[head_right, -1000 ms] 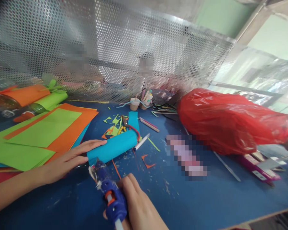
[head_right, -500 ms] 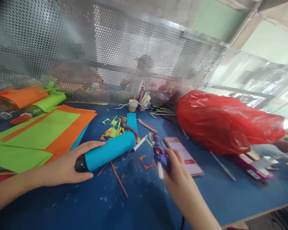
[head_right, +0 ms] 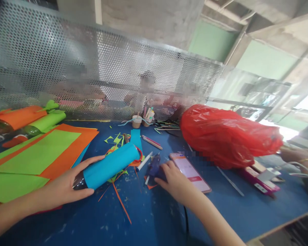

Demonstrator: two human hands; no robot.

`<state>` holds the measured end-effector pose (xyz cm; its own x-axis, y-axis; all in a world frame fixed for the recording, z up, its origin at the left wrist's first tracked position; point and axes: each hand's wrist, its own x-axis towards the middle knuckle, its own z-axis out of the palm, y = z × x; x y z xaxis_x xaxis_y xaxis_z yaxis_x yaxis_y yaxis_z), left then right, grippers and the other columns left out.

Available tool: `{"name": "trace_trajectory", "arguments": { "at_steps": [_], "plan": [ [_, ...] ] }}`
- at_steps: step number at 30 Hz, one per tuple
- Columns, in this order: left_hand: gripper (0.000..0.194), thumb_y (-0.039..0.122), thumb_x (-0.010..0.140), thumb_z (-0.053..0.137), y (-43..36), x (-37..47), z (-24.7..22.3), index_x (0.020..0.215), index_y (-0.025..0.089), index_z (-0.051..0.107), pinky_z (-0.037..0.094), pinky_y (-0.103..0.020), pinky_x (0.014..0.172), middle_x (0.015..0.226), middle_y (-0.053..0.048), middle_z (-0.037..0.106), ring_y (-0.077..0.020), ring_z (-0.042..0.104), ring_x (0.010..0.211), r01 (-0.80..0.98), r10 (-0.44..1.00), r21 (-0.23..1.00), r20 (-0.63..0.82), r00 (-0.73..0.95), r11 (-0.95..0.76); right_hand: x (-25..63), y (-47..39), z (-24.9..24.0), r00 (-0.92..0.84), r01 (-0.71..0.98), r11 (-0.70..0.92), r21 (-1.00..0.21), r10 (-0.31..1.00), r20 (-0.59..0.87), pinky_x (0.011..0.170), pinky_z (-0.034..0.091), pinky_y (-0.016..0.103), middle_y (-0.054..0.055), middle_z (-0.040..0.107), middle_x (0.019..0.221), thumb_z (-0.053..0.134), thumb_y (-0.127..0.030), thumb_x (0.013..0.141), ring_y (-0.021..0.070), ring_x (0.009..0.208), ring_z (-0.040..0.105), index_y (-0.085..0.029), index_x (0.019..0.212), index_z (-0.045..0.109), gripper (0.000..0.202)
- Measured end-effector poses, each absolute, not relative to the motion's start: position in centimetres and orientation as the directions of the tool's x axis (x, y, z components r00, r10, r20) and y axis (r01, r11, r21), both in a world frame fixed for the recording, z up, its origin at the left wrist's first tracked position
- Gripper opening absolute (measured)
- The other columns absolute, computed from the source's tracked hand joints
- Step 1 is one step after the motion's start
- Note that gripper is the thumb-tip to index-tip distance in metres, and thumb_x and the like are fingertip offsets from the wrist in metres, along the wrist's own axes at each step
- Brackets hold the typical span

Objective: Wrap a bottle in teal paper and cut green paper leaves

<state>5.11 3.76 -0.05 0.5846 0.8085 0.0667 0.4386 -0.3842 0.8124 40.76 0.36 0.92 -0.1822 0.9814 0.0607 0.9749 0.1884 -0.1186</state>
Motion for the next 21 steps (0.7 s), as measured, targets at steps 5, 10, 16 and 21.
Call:
{"name": "trace_trajectory", "arguments": {
  "at_steps": [5,10,16,21],
  "plan": [
    [0.071,0.029,0.083,0.062,3.9,5.7,0.0,0.142,0.043,0.025,0.046,-0.05,0.098,0.149,-0.004,0.038,-0.0331,0.05,0.124,0.485,0.84,0.758,0.15,0.522,-0.437,39.2,1.8,5.0,-0.15,0.912,0.211,-0.351,0.97,0.192,0.102,0.039,0.051,0.017,0.06,0.124,0.051,-0.047,0.09,0.032,0.118,0.054,-0.017,0.122,0.058,0.045],
    [0.072,0.029,0.079,0.064,4.9,6.5,-1.1,0.14,0.044,0.029,0.043,-0.055,0.099,0.146,-0.004,0.043,-0.0352,0.05,0.124,0.481,0.813,0.675,0.333,0.479,-0.56,35.2,5.2,7.3,-0.085,0.33,0.149,-0.932,0.988,0.128,0.09,0.052,0.04,0.008,0.064,0.115,0.046,-0.052,0.092,0.0217,0.103,0.063,-0.026,0.131,0.045,0.047],
    [0.074,0.024,0.078,0.065,5.7,6.4,-2.1,0.141,0.045,0.031,0.043,-0.057,0.099,0.146,-0.005,0.044,-0.0371,0.049,0.125,0.47,0.766,0.618,0.402,0.502,-0.631,32.8,6.5,5.0,-0.094,0.044,0.072,-0.996,0.993,0.067,0.077,0.054,0.031,0.003,0.062,0.102,0.067,-0.056,0.077,0.0173,0.09,0.063,-0.026,0.122,0.051,0.056],
    [0.071,0.025,0.078,0.065,5.7,6.2,-2.3,0.139,0.046,0.035,0.042,-0.057,0.1,0.151,-0.004,0.035,-0.0371,0.043,0.13,0.494,0.77,0.601,0.392,0.503,-0.629,32.9,6.5,2.6,-0.047,-0.033,0.023,-0.999,0.999,0.025,0.074,0.054,0.032,0.002,0.064,0.093,0.078,-0.049,0.068,0.0182,0.084,0.064,-0.024,0.116,0.055,0.06]
  ]
}}
